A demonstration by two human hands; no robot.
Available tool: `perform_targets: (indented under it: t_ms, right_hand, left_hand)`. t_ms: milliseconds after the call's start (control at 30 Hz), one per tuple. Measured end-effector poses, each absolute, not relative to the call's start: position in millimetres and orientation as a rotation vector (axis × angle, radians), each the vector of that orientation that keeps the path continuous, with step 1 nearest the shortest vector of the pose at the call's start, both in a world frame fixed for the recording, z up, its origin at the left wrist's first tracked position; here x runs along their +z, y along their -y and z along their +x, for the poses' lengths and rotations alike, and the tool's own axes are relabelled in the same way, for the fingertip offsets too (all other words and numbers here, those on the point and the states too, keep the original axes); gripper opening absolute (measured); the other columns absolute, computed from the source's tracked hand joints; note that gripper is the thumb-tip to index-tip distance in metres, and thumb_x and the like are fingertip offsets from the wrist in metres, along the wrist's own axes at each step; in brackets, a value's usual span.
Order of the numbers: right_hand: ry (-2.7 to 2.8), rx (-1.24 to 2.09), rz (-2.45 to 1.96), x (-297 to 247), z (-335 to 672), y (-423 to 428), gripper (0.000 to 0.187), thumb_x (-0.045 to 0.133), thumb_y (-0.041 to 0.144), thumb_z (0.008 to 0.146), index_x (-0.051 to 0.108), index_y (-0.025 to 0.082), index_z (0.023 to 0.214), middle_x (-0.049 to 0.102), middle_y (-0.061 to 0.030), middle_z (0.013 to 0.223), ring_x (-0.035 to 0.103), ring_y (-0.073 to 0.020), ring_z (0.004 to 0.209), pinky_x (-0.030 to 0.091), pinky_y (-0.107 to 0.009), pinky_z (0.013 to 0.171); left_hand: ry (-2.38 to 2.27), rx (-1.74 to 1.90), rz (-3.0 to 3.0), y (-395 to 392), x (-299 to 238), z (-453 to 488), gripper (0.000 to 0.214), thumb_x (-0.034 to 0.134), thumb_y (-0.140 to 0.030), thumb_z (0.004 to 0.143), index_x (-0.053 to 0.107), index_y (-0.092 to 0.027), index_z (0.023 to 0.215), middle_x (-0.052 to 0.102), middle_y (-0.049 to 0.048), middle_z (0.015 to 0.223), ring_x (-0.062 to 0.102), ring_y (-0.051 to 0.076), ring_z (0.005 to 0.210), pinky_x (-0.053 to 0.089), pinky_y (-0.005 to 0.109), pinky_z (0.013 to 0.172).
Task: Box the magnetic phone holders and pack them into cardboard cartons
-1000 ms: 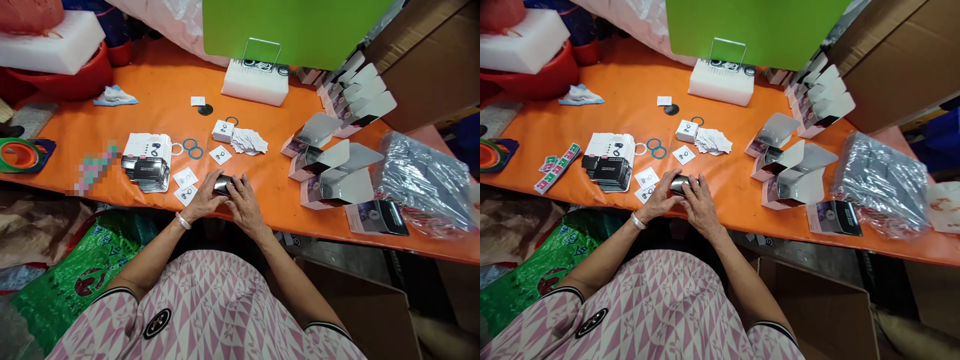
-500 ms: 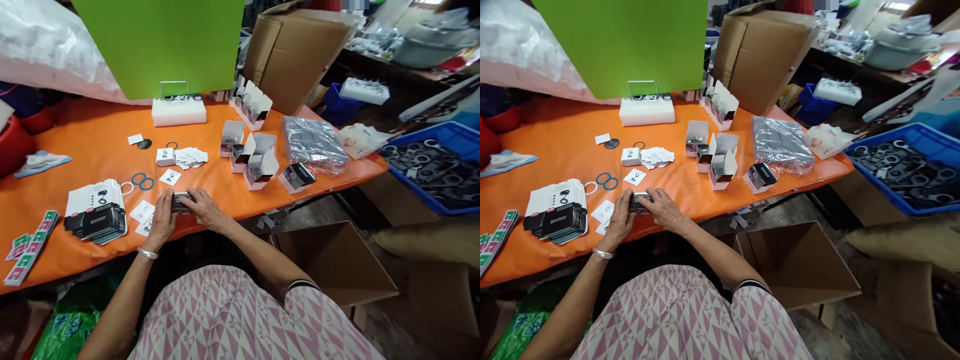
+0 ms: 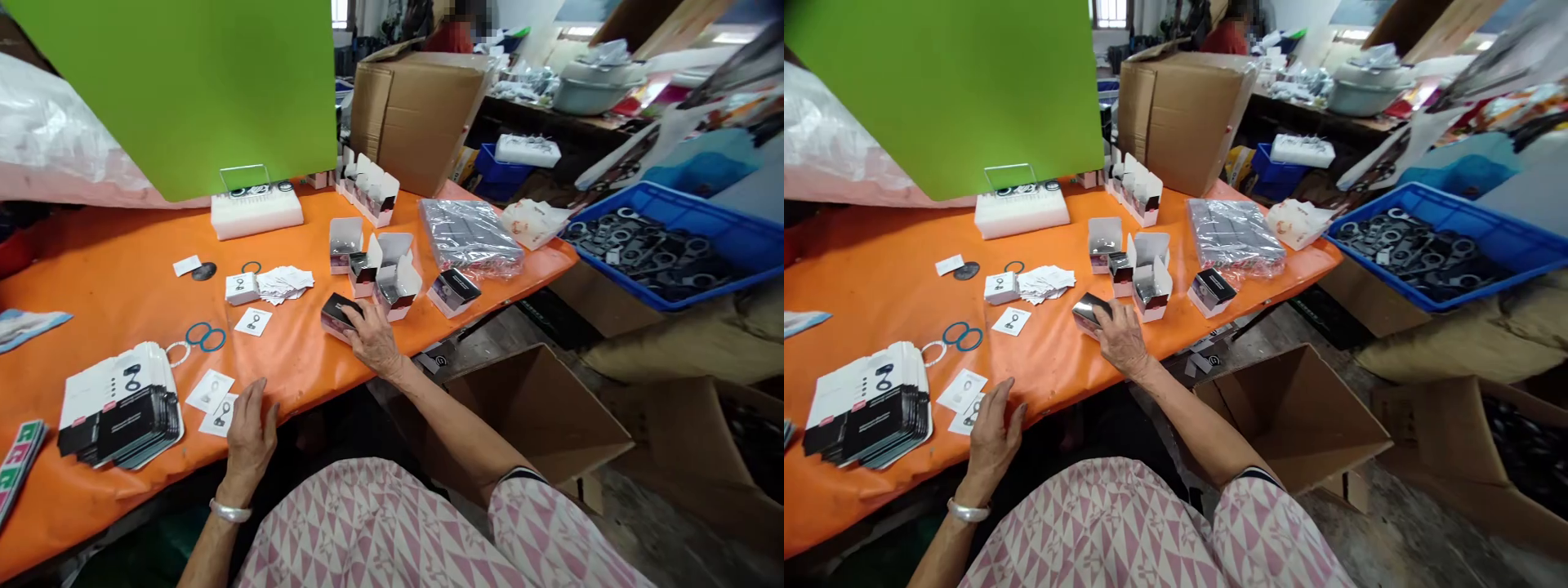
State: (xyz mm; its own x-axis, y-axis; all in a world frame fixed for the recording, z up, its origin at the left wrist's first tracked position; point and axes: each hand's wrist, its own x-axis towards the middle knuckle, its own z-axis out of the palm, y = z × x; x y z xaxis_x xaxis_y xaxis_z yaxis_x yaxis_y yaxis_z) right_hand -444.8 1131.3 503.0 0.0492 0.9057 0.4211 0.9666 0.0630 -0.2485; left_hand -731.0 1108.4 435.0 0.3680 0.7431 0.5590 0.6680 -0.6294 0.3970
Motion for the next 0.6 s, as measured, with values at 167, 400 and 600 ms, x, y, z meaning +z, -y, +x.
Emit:
perform_targets:
  t_ms: [167, 400, 600]
  right_hand:
    - [1.801, -0.276, -1.768, 551, -436, -1090, 0.035, 0.055, 0.021, 0.086, 0.067, 0.018, 0.119, 0.062, -0.0117, 0.121, 0.056, -0.0254, 0.104, 0.049, -0.040, 0.094]
    - [1.285, -0.706, -2.007, 563, -343, -1035, 0.031, 0.060, 0.036, 0.087, 0.069, 0.018, 0.109, 0.068, -0.0153, 0.111, 0.061, -0.0292, 0.102, 0.049, -0.046, 0.091]
    - [1.407, -0.670, -2.034, 501, -309, -1075, 0.059, 0.044, 0.060, 0.091, 0.071, 0.010, 0.108, 0.062, -0.0304, 0.116, 0.058, -0.0405, 0.107, 0.045, -0.057, 0.087]
  left_hand:
    - [-1.309, 1.049, 2.554, -1105, 426, -734, 0.057, 0.053, -0.018, 0.093, 0.038, -0.024, 0.147, 0.060, 0.0138, 0.117, 0.061, 0.030, 0.106, 0.056, 0.048, 0.089]
    - [-1.276, 1.040, 2.548, -1103, 419, -736, 0.039, 0.051, -0.016, 0.093, 0.050, -0.018, 0.132, 0.060, 0.0148, 0.114, 0.060, 0.028, 0.105, 0.056, 0.045, 0.089]
    - [-1.389, 0.992, 2.402, -1074, 445, -736, 0.026, 0.046, -0.016, 0.095, 0.060, -0.015, 0.118, 0.063, 0.0147, 0.114, 0.062, 0.023, 0.107, 0.056, 0.039, 0.092]
